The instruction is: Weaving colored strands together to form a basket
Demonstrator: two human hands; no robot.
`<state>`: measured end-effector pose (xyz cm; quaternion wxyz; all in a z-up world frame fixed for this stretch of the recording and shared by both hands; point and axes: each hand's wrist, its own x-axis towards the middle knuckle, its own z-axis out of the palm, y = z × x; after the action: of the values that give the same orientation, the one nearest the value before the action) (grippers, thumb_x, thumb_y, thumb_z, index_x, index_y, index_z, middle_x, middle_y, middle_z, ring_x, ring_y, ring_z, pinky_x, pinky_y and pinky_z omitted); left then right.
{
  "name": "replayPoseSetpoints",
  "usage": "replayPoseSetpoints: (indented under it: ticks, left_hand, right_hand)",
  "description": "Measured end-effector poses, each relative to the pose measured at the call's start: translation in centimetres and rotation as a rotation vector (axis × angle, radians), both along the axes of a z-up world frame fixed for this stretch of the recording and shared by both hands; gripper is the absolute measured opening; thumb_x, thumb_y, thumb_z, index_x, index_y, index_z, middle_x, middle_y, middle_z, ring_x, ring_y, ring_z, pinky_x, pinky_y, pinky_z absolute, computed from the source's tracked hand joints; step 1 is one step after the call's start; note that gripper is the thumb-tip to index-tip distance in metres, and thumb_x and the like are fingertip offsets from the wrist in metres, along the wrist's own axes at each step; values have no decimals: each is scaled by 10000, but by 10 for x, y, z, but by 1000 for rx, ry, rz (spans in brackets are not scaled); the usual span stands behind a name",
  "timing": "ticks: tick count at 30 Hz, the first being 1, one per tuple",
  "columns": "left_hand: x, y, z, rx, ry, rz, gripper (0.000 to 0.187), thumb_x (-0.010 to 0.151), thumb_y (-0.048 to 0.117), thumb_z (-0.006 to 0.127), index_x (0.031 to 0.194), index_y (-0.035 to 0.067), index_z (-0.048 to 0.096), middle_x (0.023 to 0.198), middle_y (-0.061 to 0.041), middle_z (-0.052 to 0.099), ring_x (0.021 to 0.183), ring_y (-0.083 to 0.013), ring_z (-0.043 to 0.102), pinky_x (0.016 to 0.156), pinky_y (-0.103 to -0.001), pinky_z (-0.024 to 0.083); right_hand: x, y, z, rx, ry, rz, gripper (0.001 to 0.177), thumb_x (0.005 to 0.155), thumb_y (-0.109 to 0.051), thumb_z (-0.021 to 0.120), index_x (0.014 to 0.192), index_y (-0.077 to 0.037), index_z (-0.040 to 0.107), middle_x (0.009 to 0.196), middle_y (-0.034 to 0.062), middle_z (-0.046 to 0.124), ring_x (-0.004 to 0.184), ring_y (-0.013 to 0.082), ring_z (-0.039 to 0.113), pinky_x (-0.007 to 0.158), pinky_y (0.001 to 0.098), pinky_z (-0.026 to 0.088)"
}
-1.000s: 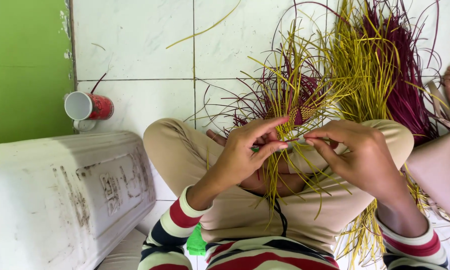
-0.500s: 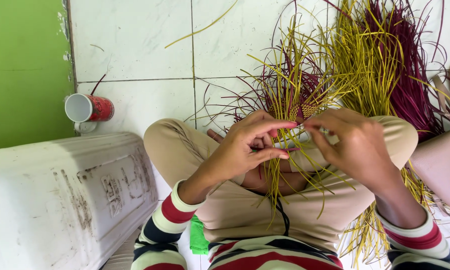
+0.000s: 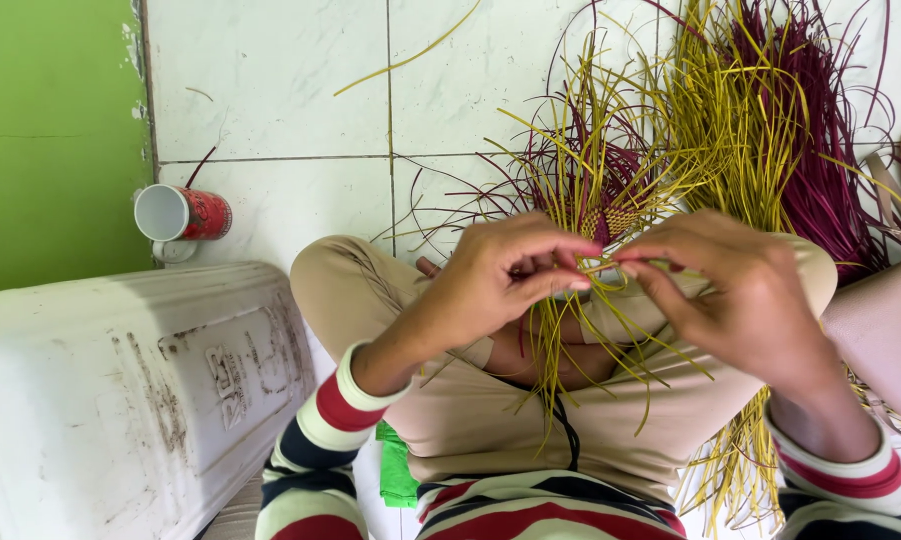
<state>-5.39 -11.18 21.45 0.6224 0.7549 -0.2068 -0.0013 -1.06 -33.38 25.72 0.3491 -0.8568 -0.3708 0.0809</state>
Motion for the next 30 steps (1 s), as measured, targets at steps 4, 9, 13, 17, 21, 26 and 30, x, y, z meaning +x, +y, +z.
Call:
replayPoseSetpoints:
  ticks: [4, 9, 13, 17, 21, 26, 30]
  left_hand:
    - [25, 5, 21, -69, -17, -51, 402, 907, 151, 754, 1254, 180, 555, 1084, -42, 629, 673, -37, 610, 694, -172, 583]
    - [49, 7, 49, -95, -46, -50, 375, 919, 133, 766, 1245, 167, 583, 1200, -54, 648, 700, -50, 624, 715, -172, 547]
    - [55, 3, 46, -121, -4, -42, 226, 915, 125, 723, 1127, 140, 648, 919, -30, 696, 723, -43, 596, 680, -169, 501]
    - [56, -1, 39, -113, -37, 7, 155, 901, 122, 719, 1047, 123, 668, 899, -21, 702, 706, -40, 610, 628, -163, 486]
    - [58, -4, 31, -107, -59, 36, 133, 897, 149, 705, 1019, 112, 668, 878, -22, 709, 705, -55, 621, 629, -175, 501]
    - [64, -13, 5, -53, -78, 50, 117, 866, 154, 718, 965, 105, 680, 789, -19, 691, 603, -54, 574, 545, -185, 465]
    - [74, -22, -47, 184, -309, 70, 136, 865, 156, 709, 964, 71, 669, 846, -54, 706, 723, -174, 661, 689, -312, 515]
  right_hand:
    - [18, 1, 29, 61, -222, 24, 114, 882, 74, 729, 983, 28, 703, 940, 144, 705, 830, 251, 649, 815, 382, 503]
    - [34, 2, 54, 76, -237, 9, 59, 948, 86, 724, 1003, 78, 703, 964, 182, 698, 857, 272, 651, 862, 396, 461]
    - [38, -3, 54, 42, -181, 11, 89, 934, 61, 712, 1023, 66, 708, 949, 162, 694, 850, 265, 623, 854, 379, 453]
    - [37, 0, 49, 68, -109, 19, 155, 901, 68, 685, 1052, 45, 703, 1021, 156, 708, 875, 246, 652, 913, 391, 451]
    - [37, -2, 37, 65, -116, 3, 195, 874, 10, 759, 1061, 26, 710, 1038, 153, 713, 866, 231, 656, 875, 370, 449]
    - [41, -2, 13, 36, -220, -15, 86, 941, 84, 722, 997, 22, 740, 958, 123, 717, 848, 250, 639, 879, 393, 459]
    - [57, -10, -47, -89, -321, -51, 89, 950, 20, 740, 1019, -35, 755, 983, 86, 727, 888, 265, 627, 845, 370, 481]
